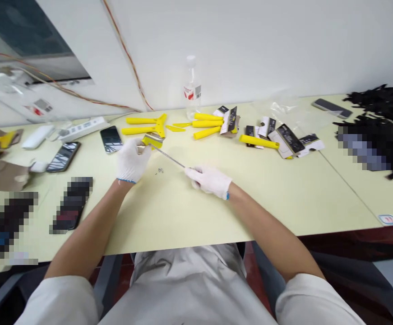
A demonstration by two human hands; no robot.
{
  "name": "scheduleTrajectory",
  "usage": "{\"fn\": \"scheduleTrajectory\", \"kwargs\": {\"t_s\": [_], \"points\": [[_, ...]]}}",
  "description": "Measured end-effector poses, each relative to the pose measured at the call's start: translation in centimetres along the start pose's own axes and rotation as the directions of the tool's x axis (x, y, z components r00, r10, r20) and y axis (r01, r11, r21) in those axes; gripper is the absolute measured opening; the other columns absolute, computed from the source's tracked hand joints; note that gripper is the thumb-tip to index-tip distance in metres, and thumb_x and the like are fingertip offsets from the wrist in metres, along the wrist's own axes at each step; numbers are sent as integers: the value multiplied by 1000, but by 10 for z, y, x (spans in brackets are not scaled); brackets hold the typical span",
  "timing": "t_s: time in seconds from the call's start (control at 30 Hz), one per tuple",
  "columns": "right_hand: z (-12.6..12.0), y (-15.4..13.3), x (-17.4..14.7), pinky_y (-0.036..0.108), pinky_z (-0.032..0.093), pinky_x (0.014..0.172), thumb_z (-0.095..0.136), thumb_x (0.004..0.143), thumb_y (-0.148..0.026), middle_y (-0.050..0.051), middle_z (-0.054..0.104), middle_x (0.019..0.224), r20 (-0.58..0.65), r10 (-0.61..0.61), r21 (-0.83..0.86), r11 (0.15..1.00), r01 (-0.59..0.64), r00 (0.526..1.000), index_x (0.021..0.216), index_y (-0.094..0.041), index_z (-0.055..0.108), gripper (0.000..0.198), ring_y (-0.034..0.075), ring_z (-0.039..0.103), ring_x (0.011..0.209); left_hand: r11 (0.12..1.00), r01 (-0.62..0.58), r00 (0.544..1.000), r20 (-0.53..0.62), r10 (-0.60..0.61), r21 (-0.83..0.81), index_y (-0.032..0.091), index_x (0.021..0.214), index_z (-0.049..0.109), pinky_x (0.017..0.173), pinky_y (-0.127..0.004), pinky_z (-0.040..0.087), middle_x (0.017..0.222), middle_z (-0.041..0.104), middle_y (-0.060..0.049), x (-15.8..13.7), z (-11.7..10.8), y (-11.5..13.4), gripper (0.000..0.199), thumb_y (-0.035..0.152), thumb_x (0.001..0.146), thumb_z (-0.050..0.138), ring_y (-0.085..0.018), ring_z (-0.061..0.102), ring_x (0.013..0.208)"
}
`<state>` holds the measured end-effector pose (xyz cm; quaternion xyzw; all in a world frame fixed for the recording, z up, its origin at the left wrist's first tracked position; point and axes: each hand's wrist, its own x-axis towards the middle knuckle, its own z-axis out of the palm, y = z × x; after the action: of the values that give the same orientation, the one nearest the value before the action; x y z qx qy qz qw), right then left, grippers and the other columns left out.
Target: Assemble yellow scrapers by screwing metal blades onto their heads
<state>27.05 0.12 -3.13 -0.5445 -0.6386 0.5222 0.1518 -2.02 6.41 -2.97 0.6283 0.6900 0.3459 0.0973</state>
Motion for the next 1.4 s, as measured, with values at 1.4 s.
{"fn": "scheduleTrajectory", "kwargs": {"t_s": [1.4], "points": [[-3,4,3,35,46,70,59,117,-59,8,80,89,-290,-151,-217,972,89,945,100,-24,81,45,25,69,79,998,-58,997,-60,58,-5,25,114,76,98,-46,63,96,81,-8,3,9,-19,13,28,101,73,-33,80,103]]}}
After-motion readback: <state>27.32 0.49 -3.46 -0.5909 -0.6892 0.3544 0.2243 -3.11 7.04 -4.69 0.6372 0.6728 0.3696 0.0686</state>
